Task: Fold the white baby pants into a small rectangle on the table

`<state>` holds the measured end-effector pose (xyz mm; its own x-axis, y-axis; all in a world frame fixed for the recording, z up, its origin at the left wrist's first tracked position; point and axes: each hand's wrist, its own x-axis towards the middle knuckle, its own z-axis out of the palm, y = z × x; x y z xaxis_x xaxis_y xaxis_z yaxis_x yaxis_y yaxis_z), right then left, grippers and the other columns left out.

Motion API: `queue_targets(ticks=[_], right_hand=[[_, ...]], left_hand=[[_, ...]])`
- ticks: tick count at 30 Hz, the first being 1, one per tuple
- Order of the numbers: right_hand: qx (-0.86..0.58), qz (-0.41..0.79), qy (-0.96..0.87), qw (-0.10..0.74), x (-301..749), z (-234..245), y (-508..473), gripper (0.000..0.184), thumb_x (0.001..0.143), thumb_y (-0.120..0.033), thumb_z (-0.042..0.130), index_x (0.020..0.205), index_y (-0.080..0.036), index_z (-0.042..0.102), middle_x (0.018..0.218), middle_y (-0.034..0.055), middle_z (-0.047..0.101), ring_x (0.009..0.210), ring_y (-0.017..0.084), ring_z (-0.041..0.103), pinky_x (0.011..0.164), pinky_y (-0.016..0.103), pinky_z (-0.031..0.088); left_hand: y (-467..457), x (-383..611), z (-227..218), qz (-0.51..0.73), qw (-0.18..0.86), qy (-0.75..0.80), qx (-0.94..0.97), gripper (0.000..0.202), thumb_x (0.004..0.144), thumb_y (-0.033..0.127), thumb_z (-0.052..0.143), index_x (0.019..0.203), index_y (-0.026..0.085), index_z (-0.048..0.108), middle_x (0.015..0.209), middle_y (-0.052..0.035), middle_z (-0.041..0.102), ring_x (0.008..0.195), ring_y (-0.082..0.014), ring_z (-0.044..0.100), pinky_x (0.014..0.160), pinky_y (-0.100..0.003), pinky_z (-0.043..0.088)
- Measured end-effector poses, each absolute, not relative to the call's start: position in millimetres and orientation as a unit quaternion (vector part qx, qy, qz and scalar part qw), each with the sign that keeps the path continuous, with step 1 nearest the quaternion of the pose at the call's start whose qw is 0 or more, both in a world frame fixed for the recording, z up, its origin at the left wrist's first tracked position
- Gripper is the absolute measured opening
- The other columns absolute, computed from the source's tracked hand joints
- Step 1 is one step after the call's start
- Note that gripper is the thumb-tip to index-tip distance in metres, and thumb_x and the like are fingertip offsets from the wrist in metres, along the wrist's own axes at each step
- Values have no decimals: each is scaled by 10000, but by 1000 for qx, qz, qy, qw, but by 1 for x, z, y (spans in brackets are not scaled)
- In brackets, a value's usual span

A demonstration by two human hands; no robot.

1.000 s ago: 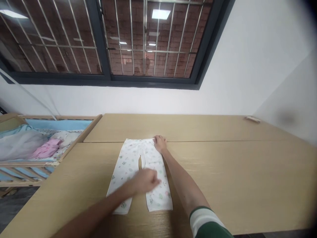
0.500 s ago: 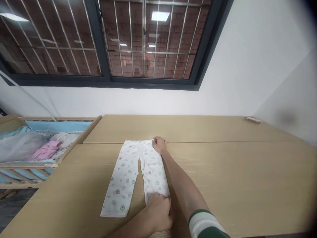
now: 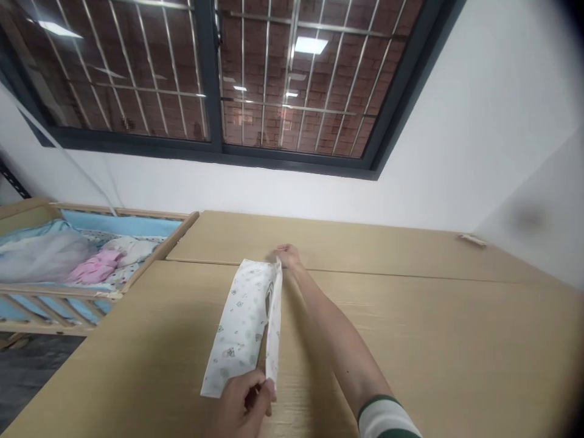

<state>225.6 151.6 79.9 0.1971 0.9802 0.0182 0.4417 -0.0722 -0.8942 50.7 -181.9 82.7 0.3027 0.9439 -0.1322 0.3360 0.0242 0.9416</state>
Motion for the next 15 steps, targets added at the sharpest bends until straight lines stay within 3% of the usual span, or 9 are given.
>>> queue_targets(ticks=[6,11,15], right_hand=[[-665,298,-567,383,142,69,156,218,760,-130,638,957,-201,577,808,-7,626,646,127,578,568,217,438],[-675,258,-601,343,103,57,154,207,739,-46,608,862,-208,570,809,3,628,761,156,587,661,236,414],[-678,241,-618,317,94,57,150,193,762,-78,639,893,-204,571,864,28,646,817,178,608,693,253,417]], left_hand=[[-194,-5,58,309,333,622,638,453,987,500,384,656,213,497,549,27,512,541,-140,505,553,-238,317],[-194,-30,42,186,234,684,666,357,982,345,406,678,235,557,620,11,626,591,-164,609,564,-252,328],[-192,-32,40,101,184,721,660,303,976,286,433,748,255,631,692,5,686,703,-210,692,587,-263,374]])
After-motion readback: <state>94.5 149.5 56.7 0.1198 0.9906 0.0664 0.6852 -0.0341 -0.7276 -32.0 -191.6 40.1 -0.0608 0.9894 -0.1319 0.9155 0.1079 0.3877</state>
